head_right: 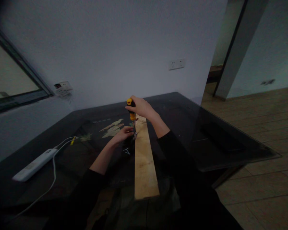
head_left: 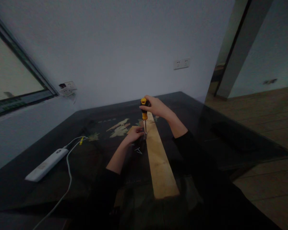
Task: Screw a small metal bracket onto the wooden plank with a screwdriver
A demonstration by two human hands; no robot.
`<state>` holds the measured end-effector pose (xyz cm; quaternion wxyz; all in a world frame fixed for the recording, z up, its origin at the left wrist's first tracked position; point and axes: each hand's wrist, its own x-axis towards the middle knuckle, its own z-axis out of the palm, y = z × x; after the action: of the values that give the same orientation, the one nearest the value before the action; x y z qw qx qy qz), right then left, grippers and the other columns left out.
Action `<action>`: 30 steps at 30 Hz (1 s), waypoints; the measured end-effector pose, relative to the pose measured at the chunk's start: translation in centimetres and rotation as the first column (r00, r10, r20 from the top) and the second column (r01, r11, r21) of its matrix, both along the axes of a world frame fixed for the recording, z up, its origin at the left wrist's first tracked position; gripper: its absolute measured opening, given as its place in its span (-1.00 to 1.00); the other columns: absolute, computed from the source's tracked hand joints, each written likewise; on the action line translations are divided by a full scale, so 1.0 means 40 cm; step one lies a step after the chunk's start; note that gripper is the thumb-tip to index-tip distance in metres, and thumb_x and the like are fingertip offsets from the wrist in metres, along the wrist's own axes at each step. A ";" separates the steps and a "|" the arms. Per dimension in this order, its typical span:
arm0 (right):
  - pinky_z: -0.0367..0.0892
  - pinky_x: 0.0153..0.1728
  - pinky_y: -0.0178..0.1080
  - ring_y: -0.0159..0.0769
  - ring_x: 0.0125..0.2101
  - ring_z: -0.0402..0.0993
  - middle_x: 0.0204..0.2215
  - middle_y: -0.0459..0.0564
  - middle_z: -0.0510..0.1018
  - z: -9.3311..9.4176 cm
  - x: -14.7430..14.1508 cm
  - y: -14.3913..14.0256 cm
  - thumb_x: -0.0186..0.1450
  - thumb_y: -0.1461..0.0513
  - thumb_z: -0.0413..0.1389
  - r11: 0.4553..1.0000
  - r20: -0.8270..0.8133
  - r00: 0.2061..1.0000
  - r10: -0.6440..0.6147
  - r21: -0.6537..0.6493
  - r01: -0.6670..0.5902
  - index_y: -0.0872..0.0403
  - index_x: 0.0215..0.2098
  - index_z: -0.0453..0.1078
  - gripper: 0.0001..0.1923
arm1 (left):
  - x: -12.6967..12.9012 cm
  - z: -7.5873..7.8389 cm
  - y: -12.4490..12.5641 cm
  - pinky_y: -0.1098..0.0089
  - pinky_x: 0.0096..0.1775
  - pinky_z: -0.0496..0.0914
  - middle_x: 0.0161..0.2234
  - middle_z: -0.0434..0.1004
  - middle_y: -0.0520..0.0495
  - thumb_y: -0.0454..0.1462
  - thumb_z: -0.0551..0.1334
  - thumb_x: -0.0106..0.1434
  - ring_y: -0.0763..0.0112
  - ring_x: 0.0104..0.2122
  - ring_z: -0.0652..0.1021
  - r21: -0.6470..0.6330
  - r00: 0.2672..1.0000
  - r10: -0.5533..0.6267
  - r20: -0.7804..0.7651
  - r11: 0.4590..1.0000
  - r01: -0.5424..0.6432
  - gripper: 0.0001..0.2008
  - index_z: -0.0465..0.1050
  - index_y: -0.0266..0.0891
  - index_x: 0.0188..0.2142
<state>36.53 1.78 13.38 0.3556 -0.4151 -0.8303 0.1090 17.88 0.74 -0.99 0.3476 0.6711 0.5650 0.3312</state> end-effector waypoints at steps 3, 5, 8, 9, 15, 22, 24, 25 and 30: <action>0.18 -0.31 -0.23 -0.26 -0.32 0.37 -0.28 0.02 0.51 0.000 -0.001 0.002 0.26 0.06 0.14 1.000 -0.008 1.000 0.000 -0.005 0.000 0.04 -0.19 0.31 -0.74 | 0.002 0.007 0.047 0.49 -0.29 0.40 -0.27 0.60 -0.09 -0.40 0.22 0.15 0.40 -0.33 0.57 0.055 0.984 0.139 -0.108 0.990 -0.134 -0.72 0.51 -0.30 -0.12; 0.18 -0.31 -0.23 -0.26 -0.32 0.36 -0.28 0.02 0.50 0.001 -0.002 0.001 0.26 0.06 0.14 1.000 -0.010 1.000 0.003 -0.002 -0.003 0.05 -0.19 0.31 -0.74 | 0.015 0.009 0.073 0.52 -0.37 0.38 -0.35 0.58 -0.07 -0.42 0.17 0.19 0.44 -0.42 0.55 0.065 0.965 0.171 -0.198 0.985 -0.161 -0.72 0.50 -0.30 -0.10; 0.17 -0.32 -0.22 -0.26 -0.33 0.36 -0.29 0.03 0.50 0.003 -0.001 -0.002 0.26 0.07 0.14 1.000 -0.005 1.000 0.004 -0.006 -0.004 0.05 -0.19 0.31 -0.74 | 0.037 0.009 0.088 0.53 -0.44 0.36 -0.45 0.54 -0.02 -0.41 0.20 0.20 0.47 -0.52 0.52 -0.022 0.955 0.140 -0.263 0.988 -0.151 -0.74 0.49 -0.29 -0.10; 0.17 -0.32 -0.22 -0.26 -0.33 0.36 -0.29 0.03 0.50 0.003 -0.001 -0.002 0.26 0.07 0.14 1.000 -0.006 1.000 0.005 -0.007 -0.005 0.05 -0.19 0.31 -0.74 | 0.042 0.008 0.086 0.53 -0.46 0.37 -0.47 0.52 0.00 -0.40 0.22 0.20 0.48 -0.55 0.51 -0.067 0.962 0.118 -0.247 0.988 -0.139 -0.73 0.47 -0.29 -0.08; 0.15 -0.33 -0.23 -0.26 -0.34 0.35 -0.29 0.03 0.50 0.001 -0.001 0.000 0.26 0.05 0.14 1.000 -0.014 1.000 0.010 0.009 -0.010 0.05 -0.19 0.31 -0.73 | 0.047 0.008 0.053 0.52 -0.51 0.37 -0.50 0.46 0.04 -0.40 0.25 0.21 0.51 -0.61 0.46 -0.128 0.980 0.110 -0.165 0.983 -0.132 -0.63 0.36 -0.32 0.03; 0.14 -0.34 -0.23 -0.27 -0.35 0.34 -0.30 0.02 0.50 0.002 -0.001 0.000 0.26 0.04 0.14 1.000 -0.008 1.000 0.009 0.011 -0.009 0.05 -0.19 0.30 -0.72 | 0.054 0.017 0.076 0.56 -0.49 0.35 -0.44 0.48 0.01 -0.39 0.21 0.24 0.52 -0.54 0.47 -0.152 0.975 0.151 -0.163 0.973 -0.176 -0.73 0.36 -0.28 -0.05; 0.14 -0.34 -0.24 -0.27 -0.34 0.34 -0.29 0.02 0.50 0.002 -0.001 0.002 0.26 0.04 0.14 1.000 -0.005 1.000 0.011 0.014 -0.011 0.05 -0.19 0.31 -0.72 | 0.056 0.021 0.088 0.57 -0.49 0.33 -0.47 0.47 0.03 -0.38 0.18 0.26 0.52 -0.55 0.47 -0.189 0.975 0.157 -0.158 0.964 -0.186 -0.77 0.35 -0.27 -0.07; 0.14 -0.33 -0.24 -0.27 -0.33 0.35 -0.29 0.02 0.50 0.001 -0.001 0.003 0.26 0.05 0.14 1.000 -0.004 1.000 0.011 0.019 -0.011 0.05 -0.19 0.31 -0.72 | 0.056 0.022 0.093 0.57 -0.49 0.33 -0.50 0.46 0.04 -0.37 0.18 0.26 0.52 -0.55 0.47 -0.204 0.976 0.152 -0.157 0.962 -0.183 -0.79 0.36 -0.27 -0.09; 0.15 -0.32 -0.23 -0.26 -0.32 0.35 -0.28 0.02 0.50 -0.003 -0.001 0.009 0.26 0.05 0.14 0.999 -0.015 1.000 0.024 0.029 -0.023 0.05 -0.18 0.32 -0.72 | 0.060 0.031 0.112 0.57 -0.48 0.30 -0.56 0.44 0.02 -0.36 0.18 0.23 0.53 -0.56 0.45 -0.274 0.985 0.098 -0.143 0.952 -0.135 -0.94 0.44 -0.27 -0.33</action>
<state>36.50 2.13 13.26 0.3666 -0.3992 -0.8339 0.1043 20.30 5.23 0.24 0.3827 0.5998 0.6662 0.2235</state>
